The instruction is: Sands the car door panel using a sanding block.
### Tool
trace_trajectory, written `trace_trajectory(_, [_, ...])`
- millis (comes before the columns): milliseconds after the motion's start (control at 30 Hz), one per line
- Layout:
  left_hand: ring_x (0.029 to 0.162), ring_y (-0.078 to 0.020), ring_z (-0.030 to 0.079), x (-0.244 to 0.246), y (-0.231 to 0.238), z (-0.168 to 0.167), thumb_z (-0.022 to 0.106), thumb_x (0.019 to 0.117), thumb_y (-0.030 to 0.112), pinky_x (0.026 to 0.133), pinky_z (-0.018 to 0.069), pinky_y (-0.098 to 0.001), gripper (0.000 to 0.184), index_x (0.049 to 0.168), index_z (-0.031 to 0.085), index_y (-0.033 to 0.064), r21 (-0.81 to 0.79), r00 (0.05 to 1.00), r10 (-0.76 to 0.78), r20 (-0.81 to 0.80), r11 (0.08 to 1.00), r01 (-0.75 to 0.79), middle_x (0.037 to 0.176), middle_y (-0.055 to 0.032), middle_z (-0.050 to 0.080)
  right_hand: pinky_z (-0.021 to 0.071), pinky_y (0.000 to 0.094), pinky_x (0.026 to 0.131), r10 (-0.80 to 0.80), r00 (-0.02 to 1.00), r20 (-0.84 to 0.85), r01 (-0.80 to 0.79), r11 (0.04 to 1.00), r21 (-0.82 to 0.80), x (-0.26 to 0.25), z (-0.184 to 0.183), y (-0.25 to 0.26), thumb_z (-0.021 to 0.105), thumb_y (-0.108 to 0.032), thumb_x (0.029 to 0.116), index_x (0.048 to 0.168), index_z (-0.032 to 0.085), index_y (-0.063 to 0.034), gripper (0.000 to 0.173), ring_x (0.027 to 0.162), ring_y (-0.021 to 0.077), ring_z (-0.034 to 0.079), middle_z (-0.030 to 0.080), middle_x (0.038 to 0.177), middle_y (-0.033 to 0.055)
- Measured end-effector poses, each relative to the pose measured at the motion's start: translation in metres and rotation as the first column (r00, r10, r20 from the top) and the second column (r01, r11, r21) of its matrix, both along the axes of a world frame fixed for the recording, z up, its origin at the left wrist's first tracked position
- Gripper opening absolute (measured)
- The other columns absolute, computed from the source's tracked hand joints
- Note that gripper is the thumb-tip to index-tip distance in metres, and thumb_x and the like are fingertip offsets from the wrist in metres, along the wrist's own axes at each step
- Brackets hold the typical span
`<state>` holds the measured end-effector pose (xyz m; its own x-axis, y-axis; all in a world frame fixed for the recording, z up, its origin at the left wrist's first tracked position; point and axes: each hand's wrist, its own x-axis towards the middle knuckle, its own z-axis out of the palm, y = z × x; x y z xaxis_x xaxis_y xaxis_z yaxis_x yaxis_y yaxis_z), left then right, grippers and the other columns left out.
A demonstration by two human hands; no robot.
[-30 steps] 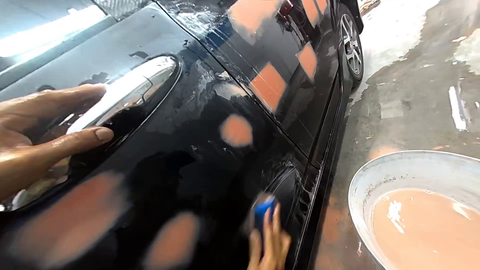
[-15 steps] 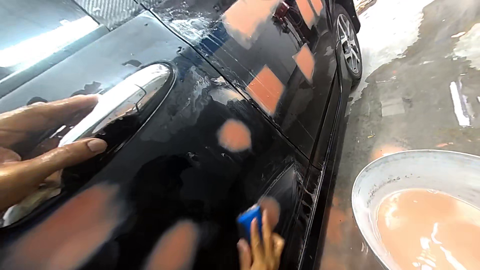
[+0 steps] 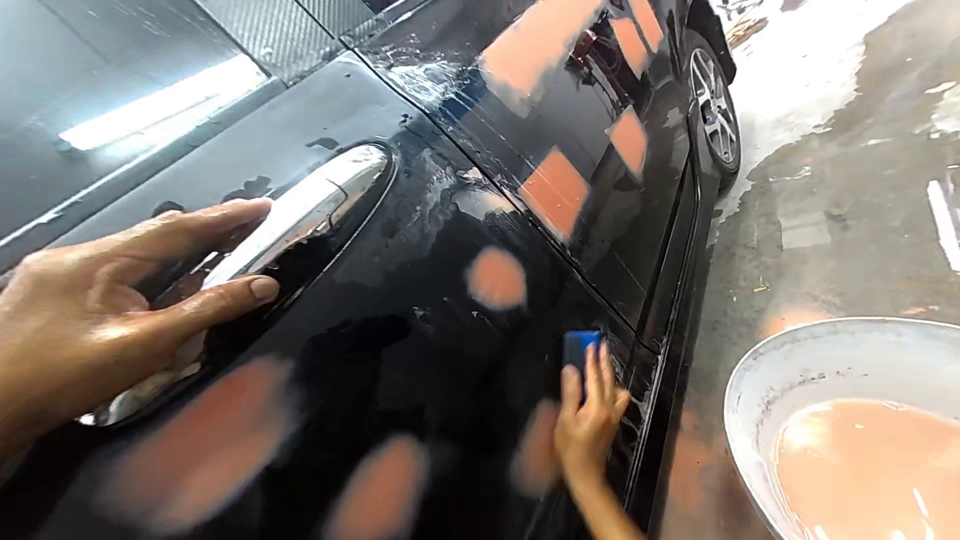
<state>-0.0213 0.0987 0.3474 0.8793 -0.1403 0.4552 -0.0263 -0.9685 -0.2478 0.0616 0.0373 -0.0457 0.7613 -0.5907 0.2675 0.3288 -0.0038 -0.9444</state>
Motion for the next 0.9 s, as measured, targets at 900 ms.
trace_trajectory(900, [0.1,-0.0232,0.065,-0.002,-0.007,0.001,0.065,0.0904,0.016,0.083,0.0519,-0.0485,0.059,0.147,0.052,0.0089,0.088,0.999,0.001,-0.035,0.996,0.002,0.13,-0.017,0.064,0.0429,0.0574,0.098,0.06,0.998,-0.029,-0.057,0.994,0.09,0.003,0.01,-0.006,0.056,-0.029,0.1019,0.135,0.065,-0.0012,0.044,0.123,0.0367,0.06,0.056,0.146,0.0204])
